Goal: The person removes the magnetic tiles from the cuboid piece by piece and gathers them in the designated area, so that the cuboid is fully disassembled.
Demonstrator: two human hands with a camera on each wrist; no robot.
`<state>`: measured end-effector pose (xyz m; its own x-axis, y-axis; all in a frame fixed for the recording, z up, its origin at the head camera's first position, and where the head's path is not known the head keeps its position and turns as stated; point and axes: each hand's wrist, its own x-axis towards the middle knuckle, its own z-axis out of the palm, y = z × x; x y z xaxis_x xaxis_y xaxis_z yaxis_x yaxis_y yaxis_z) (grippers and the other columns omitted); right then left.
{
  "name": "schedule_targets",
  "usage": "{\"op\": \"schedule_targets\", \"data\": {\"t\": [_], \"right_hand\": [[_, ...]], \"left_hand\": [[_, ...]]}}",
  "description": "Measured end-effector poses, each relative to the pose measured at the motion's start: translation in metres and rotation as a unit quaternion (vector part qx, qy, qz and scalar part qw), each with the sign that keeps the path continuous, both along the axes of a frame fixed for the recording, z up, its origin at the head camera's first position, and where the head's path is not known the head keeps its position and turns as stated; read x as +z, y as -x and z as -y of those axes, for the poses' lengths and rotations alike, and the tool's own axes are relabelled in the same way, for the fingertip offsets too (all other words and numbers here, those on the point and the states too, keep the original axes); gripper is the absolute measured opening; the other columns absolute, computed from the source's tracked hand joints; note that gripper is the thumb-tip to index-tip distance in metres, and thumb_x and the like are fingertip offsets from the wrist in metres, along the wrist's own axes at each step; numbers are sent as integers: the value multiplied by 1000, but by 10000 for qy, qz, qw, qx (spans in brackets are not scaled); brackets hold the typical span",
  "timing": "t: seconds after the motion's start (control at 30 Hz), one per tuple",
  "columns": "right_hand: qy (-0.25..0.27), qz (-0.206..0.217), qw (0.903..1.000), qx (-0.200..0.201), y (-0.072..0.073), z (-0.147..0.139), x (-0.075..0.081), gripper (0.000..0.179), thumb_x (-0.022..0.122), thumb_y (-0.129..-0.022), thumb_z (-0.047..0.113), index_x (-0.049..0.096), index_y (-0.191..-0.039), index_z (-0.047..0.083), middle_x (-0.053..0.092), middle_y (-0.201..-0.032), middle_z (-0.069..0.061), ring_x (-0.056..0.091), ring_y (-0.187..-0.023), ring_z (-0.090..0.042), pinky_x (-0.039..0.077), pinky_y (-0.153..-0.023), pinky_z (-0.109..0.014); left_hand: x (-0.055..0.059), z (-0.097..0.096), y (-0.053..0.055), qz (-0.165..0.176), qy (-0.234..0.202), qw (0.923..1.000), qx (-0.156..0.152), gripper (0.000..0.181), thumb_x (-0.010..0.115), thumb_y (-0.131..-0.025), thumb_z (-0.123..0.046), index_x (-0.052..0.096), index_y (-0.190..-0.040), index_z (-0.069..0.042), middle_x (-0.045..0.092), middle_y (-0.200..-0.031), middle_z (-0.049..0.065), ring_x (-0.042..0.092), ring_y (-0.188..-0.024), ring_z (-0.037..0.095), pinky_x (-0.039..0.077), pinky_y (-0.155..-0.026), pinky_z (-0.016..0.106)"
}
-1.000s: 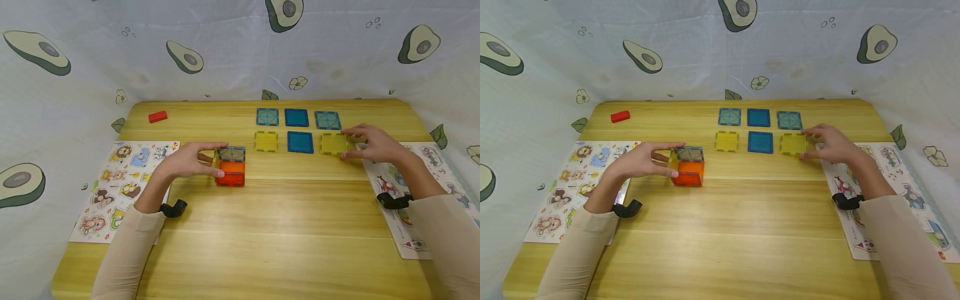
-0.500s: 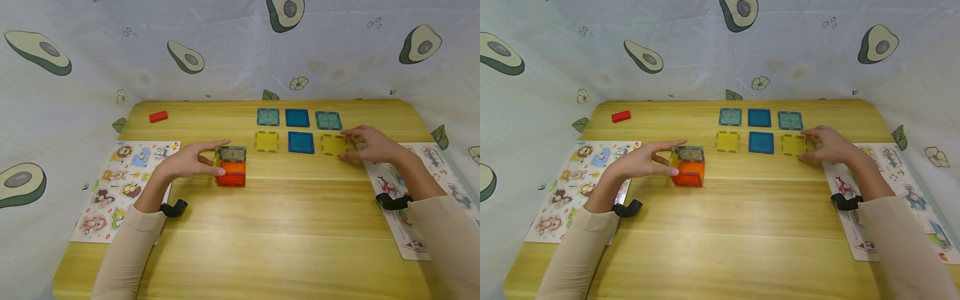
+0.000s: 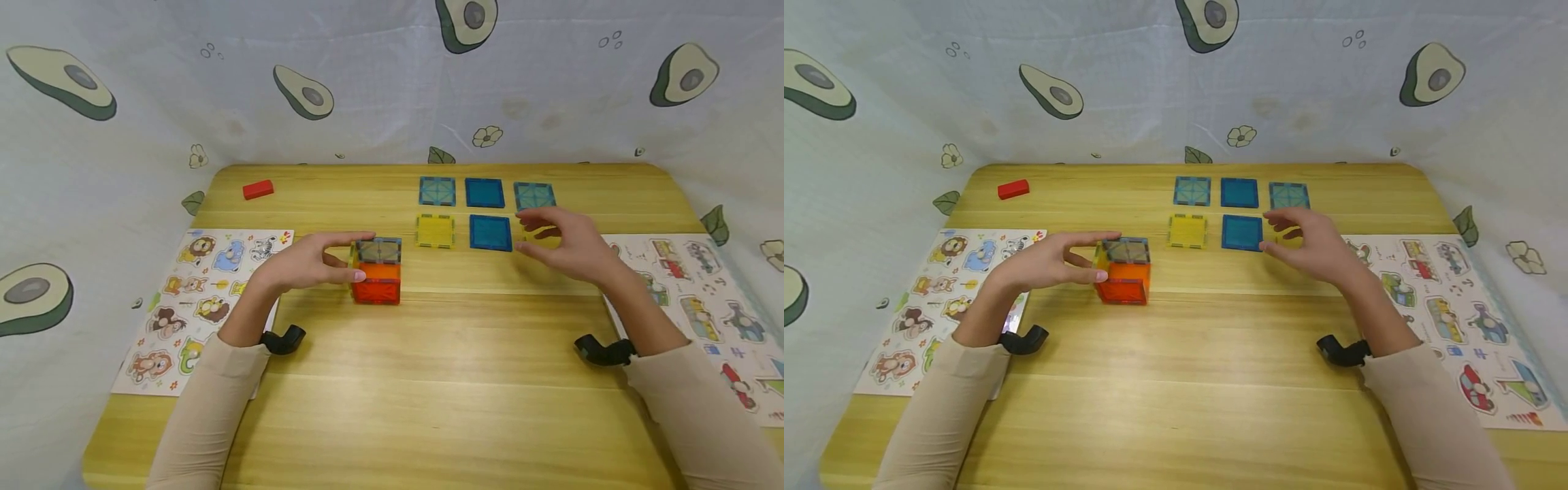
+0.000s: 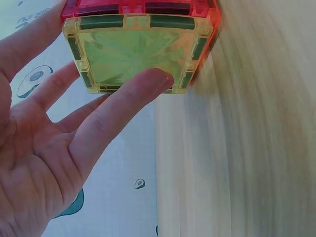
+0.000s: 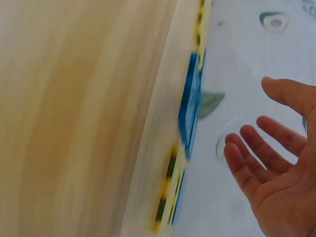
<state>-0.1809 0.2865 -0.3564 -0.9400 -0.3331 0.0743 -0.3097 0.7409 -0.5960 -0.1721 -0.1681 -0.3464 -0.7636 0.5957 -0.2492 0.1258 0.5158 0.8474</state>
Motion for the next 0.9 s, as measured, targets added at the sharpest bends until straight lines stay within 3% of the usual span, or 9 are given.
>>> {"op": "schedule_targets", "data": {"t": [0.1, 0.2, 0.33, 0.7, 0.9], "right_hand": [[307, -112, 9994, 127, -4, 23, -2, 49, 76, -95, 21, 62, -139, 5, 68, -128, -19, 67, -109, -35, 46, -90, -6], [457, -150, 9985, 265, -6, 46, -4, 47, 77, -95, 22, 63, -138, 8, 69, -127, -16, 69, -104, -31, 57, -93, -27], [609, -89, 9964, 577, -8, 71, -6, 49, 76, -95, 26, 63, -139, 9, 69, -127, -16, 69, -106, -30, 57, -94, -51], [1168, 149, 9851, 1255, -15, 117, -11, 46, 78, -93, 24, 64, -136, 12, 70, -125, -14, 70, -106, -28, 59, -95, -47], [1421, 275, 9789, 1443, -18, 134, -12, 44, 78, -93, 22, 66, -134, 13, 71, -123, -13, 71, -104, -22, 60, -94, -44]], "left_hand": [[0, -1, 0, -22, 25, 10000, 31, 72, 79, -92, -35, 45, -156, -36, 39, -164, -4, 67, -125, 32, 58, -98, 47], [-1, -1, 0, -82, 48, 9999, 67, 73, 79, -92, -37, 44, -157, -36, 38, -165, -5, 67, -124, 31, 57, -99, 48], [-1, -2, 0, -130, 18, 9999, 112, 72, 78, -93, -38, 44, -155, -42, 37, -165, -6, 69, -122, 30, 58, -97, 48], [-3, -4, 1, -230, 147, 9996, 102, 68, 75, -95, -40, 45, -155, -41, 39, -163, -7, 67, -125, 31, 58, -97, 48], [-4, -4, 3, -78, 58, 9998, 200, 54, 63, -103, -40, 45, -154, -42, 42, -162, -1, 72, -114, 28, 59, -95, 47]]}}
